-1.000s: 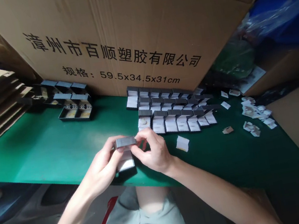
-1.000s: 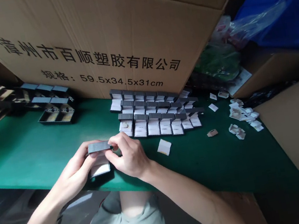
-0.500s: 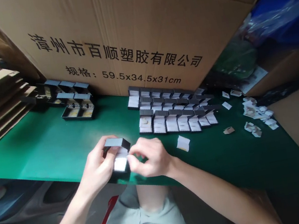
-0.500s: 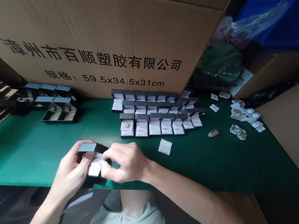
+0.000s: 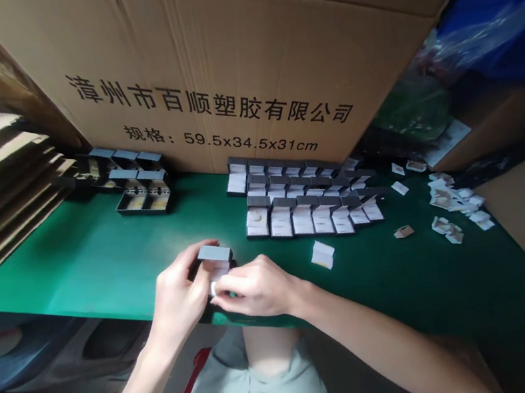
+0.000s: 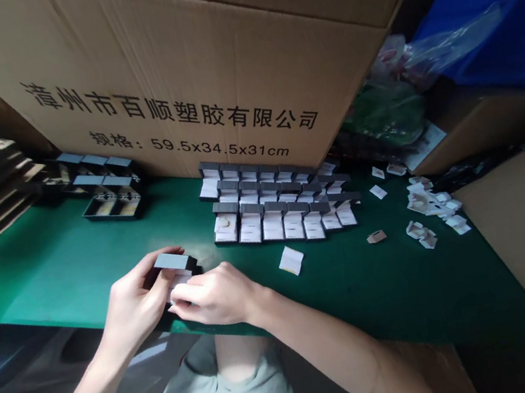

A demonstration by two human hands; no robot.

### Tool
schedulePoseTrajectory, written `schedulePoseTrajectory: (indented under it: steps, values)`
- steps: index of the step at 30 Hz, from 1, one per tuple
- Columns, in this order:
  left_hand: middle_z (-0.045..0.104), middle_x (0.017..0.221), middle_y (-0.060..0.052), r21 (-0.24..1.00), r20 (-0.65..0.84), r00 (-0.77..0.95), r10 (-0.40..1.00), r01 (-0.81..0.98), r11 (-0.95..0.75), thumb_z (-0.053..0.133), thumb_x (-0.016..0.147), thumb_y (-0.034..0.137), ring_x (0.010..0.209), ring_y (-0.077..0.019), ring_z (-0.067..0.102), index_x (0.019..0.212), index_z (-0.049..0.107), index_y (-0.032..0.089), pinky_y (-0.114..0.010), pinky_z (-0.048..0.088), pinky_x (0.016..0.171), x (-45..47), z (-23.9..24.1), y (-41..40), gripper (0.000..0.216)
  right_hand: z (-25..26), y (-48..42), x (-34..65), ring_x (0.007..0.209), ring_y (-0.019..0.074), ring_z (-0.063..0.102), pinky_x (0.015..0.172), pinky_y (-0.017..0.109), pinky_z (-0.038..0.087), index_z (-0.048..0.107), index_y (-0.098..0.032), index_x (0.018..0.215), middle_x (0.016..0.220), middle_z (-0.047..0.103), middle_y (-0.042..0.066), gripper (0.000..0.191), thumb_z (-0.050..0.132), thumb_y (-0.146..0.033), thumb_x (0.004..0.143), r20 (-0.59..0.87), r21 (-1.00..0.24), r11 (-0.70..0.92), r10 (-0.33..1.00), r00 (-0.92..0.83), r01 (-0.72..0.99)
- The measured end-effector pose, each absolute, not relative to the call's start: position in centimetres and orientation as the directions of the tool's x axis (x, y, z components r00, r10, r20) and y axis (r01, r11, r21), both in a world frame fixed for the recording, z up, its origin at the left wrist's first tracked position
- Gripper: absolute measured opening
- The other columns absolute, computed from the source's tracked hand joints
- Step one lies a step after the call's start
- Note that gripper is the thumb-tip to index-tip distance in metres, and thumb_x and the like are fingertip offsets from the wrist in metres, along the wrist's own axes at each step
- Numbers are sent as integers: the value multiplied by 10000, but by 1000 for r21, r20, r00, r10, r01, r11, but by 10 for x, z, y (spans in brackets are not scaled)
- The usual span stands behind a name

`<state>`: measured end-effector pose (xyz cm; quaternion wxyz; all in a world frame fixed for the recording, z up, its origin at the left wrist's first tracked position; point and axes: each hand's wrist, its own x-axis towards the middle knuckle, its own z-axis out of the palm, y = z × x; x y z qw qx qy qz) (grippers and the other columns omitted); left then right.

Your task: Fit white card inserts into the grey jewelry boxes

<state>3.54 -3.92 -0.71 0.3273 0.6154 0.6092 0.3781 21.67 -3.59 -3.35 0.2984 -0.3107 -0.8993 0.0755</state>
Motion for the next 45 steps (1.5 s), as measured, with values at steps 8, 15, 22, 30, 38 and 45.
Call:
schedulePoseTrajectory:
  steps: [8, 15, 22, 30, 38, 45]
  values:
    - [735, 1396, -73, 850, 120, -4, 993, 518, -101, 606, 968, 528, 1204, -295, 739, 1482, 633, 246, -403, 578, 1073, 34, -18, -36, 587, -30, -36, 219, 701, 110, 690, 572, 254, 378, 710, -208, 916, 819, 783, -18, 255, 547, -335, 1065, 439, -400, 747, 665, -604, 531]
    - [702, 1368, -81, 846, 421, -266, 867, 461, -269, 617, 978, 319, 1125, -240, 741, 1257, 728, 223, -379, 617, 1001, 35, -19, -49, 315, -31, -36, 218, 639, 101, 650, 575, 241, 361, 726, -203, 898, 781, 772, -15, 241, 579, -311, 1056, 404, -462, 616, 787, -467, 638]
    - [779, 996, -55, 567, 536, 130, 834, 677, -469, 481, 976, 171, 955, -233, 699, 945, 740, 229, -389, 578, 927, 39, -12, -53, 268, -31, -34, 219, 646, 102, 688, 606, 212, 406, 769, -218, 1002, 792, 787, -23, 149, 637, -286, 1016, 411, -532, 520, 849, -333, 668]
    - [772, 1177, -90, 523, 483, 214, 849, 707, -475, 481, 1007, 235, 1091, -282, 699, 1123, 758, 229, -422, 572, 1002, 42, -13, -48, 301, -32, -37, 216, 533, 89, 578, 552, 229, 382, 734, -204, 793, 620, 680, -32, 313, 598, -366, 1023, 519, -470, 624, 767, -376, 624]
    - [709, 1381, -127, 426, 404, 406, 820, 710, -561, 468, 976, 208, 1289, -308, 653, 1317, 718, 203, -433, 559, 1102, 35, -14, -31, 423, -28, -38, 217, 526, 90, 547, 538, 251, 349, 626, -209, 685, 589, 637, -36, 367, 557, -298, 1035, 528, -435, 667, 733, -429, 605]
    - [643, 1505, -109, 392, 260, 474, 841, 744, -541, 402, 980, 205, 1391, -307, 594, 1411, 685, 197, -434, 573, 1093, 39, -7, 4, 516, -27, -36, 216, 490, 88, 491, 515, 263, 335, 607, -205, 653, 560, 605, -35, 394, 532, -291, 1029, 555, -443, 678, 721, -415, 586]
